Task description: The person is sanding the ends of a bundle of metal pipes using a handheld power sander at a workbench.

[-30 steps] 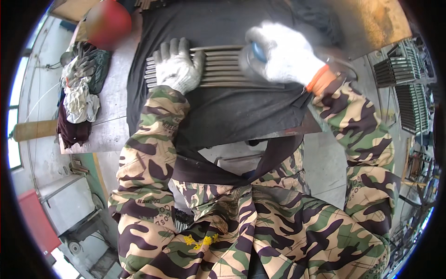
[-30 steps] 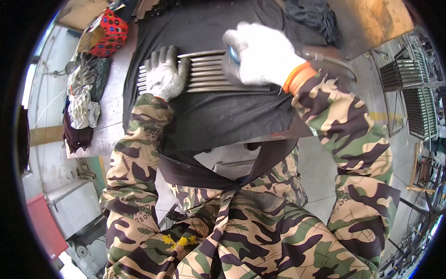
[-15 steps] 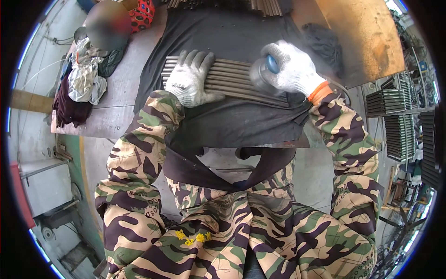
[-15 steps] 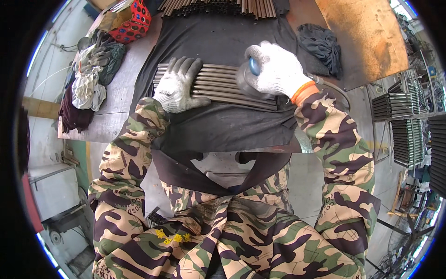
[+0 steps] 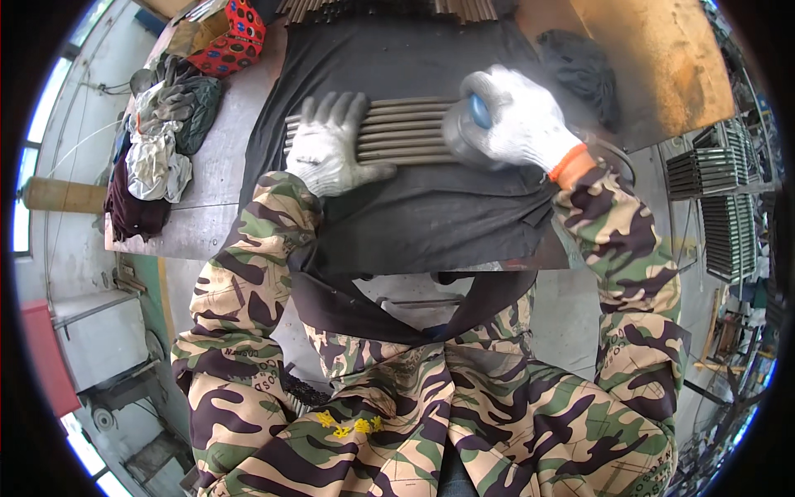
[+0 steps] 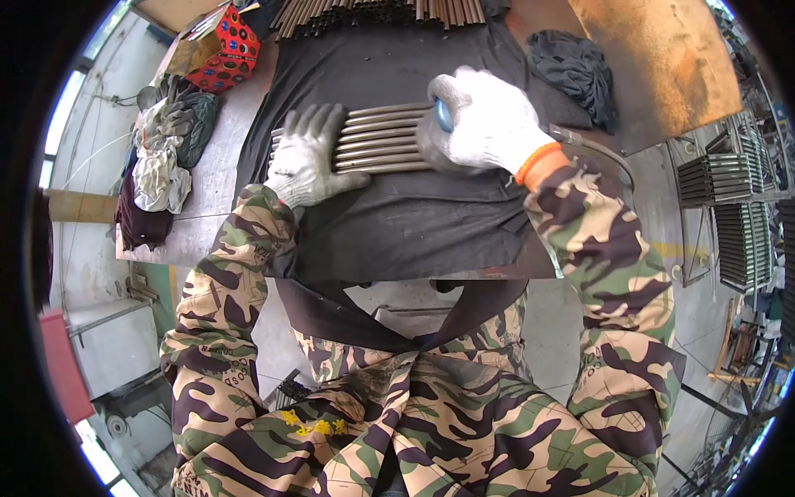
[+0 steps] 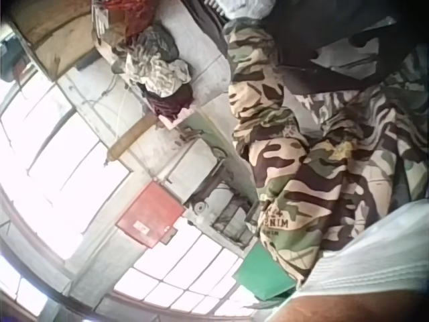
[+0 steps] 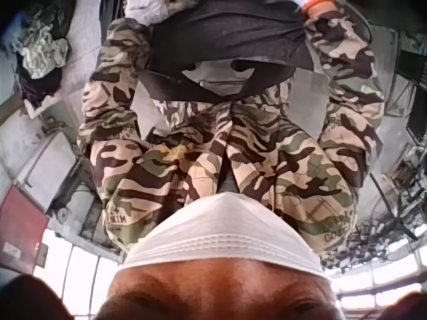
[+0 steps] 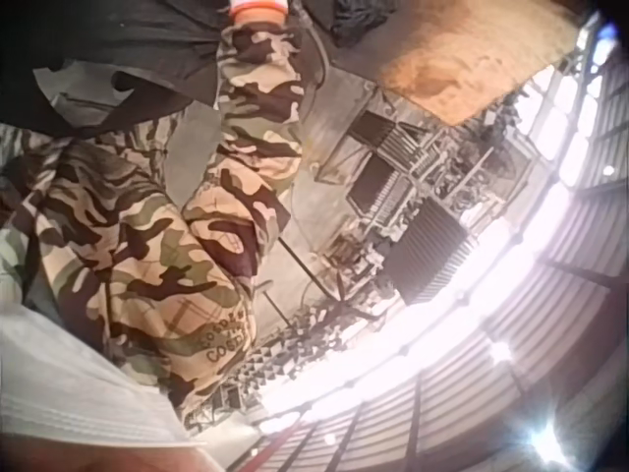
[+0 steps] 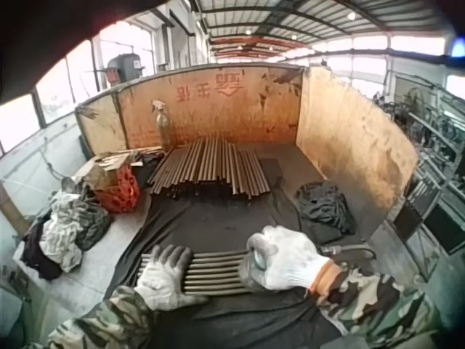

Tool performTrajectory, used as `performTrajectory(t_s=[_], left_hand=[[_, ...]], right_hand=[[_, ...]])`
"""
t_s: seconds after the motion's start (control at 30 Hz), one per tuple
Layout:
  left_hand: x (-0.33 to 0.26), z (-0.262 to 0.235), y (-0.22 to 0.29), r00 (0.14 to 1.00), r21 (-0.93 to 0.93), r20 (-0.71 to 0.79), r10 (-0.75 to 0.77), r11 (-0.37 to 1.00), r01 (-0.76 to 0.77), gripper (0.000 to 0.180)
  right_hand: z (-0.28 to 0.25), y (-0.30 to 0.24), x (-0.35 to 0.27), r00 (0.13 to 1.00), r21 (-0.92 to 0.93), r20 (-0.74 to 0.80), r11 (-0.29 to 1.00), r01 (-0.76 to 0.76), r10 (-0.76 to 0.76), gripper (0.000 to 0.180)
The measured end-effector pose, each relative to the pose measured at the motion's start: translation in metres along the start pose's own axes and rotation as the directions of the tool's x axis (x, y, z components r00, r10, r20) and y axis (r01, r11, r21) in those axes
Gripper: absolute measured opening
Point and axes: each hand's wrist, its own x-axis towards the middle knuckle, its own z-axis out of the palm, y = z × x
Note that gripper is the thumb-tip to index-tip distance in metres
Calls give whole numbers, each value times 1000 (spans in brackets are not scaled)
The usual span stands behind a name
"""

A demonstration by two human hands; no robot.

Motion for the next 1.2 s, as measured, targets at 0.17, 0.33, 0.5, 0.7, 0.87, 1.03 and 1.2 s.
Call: performTrajectory(t_s=[0.17,0.33,0.5,0.7,0.87,1.03,1.2], left_hand=[[8,-24,4,997,29,-38,-67,997,68,122],[14,2,22,996,-29,-58,-63,998,61,120],[21,2,0,980,23,-169,-107,993,112,82],[37,18,-1,953,10,-240,-185,981,193,75],[25,15,12,943,-60,-228,-241,971,233,71],[28,19,11,905,-92,-353,-238,971,219,62],[16,16,11,914,3,-351,-204,976,219,60]], right_hand=[[-6,-3,7,997,-63,-82,998,-17,12,34],[14,-5,-10,987,-79,-141,995,66,-77,31],[5,-28,14,993,-83,-112,996,40,-49,36],[9,-23,29,998,-108,-61,993,-42,36,39],[12,-30,21,995,-84,-100,996,-14,5,38],[7,-27,26,992,-79,-125,997,6,-16,33],[15,-37,14,988,23,-125,996,90,-87,36]])
